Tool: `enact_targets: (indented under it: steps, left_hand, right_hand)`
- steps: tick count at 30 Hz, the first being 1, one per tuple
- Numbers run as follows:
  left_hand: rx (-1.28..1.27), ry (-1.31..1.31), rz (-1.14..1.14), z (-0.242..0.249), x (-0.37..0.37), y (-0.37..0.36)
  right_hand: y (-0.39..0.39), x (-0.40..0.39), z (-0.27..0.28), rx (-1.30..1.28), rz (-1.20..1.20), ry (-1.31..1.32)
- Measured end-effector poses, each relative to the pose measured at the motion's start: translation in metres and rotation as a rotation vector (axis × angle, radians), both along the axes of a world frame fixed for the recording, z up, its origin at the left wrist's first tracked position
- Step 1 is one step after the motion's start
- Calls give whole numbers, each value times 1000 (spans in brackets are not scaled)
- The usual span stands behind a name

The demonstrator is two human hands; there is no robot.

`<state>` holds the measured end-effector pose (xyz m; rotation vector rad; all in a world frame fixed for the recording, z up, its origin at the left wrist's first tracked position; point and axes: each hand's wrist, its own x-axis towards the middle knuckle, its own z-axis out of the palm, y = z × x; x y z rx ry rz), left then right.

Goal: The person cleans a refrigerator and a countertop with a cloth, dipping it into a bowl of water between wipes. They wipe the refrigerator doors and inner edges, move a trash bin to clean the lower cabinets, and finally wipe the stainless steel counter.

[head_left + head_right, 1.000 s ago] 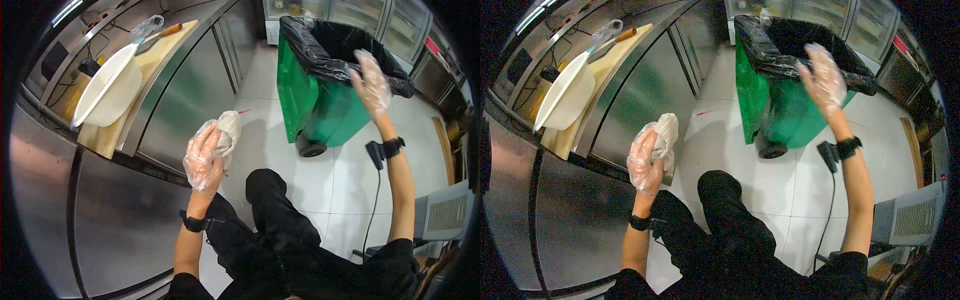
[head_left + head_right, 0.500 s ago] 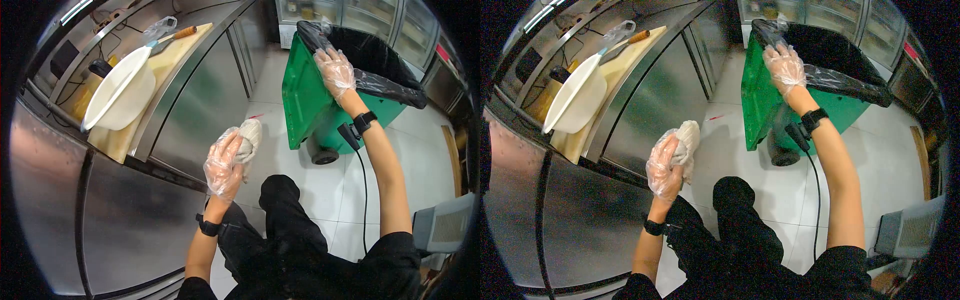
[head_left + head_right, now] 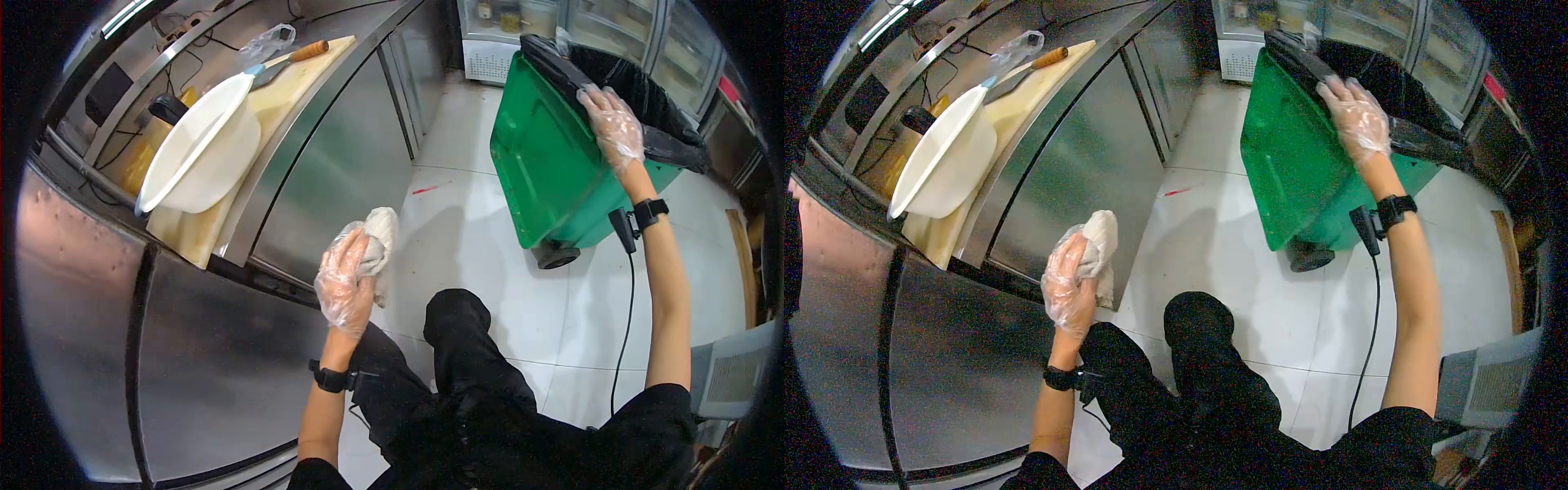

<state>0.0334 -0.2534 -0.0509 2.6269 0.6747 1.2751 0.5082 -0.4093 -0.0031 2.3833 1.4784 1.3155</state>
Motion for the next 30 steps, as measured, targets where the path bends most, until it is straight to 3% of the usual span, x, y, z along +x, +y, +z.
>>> enact_targets:
  steps: [5,11,15,18,20,23,25,27,29,30]
  left_hand:
    - [5,-5,7,-5,-9,7]
    - [20,27,50,-8,-4,4]
    - [24,30,70,-1,-3,-2]
    - [57,77,119,0,-5,1]
    - [60,63,131,-1,-3,1]
    - [59,70,118,7,-4,-2]
    - [23,53,94,7,2,0]
    - [-38,-36,8,7,15,5]
    - [-112,-28,-11,3,33,-1]
    - [-147,-19,17,-4,39,-3]
  right_hand:
    - [-48,22,-6,-19,10,116]
    - [-103,69,-20,-96,-74,48]
    - [-168,118,-19,-165,-287,-133]
    - [-220,192,-49,-208,-455,-232]
    - [-235,190,-53,-347,-811,-168]
    - [-217,75,-19,-206,-886,4]
    - [-211,78,-67,159,-366,57]
    - [-149,-8,-61,392,139,276]
    - [-94,-84,-75,455,322,753]
    - [-73,-126,-76,382,347,872]
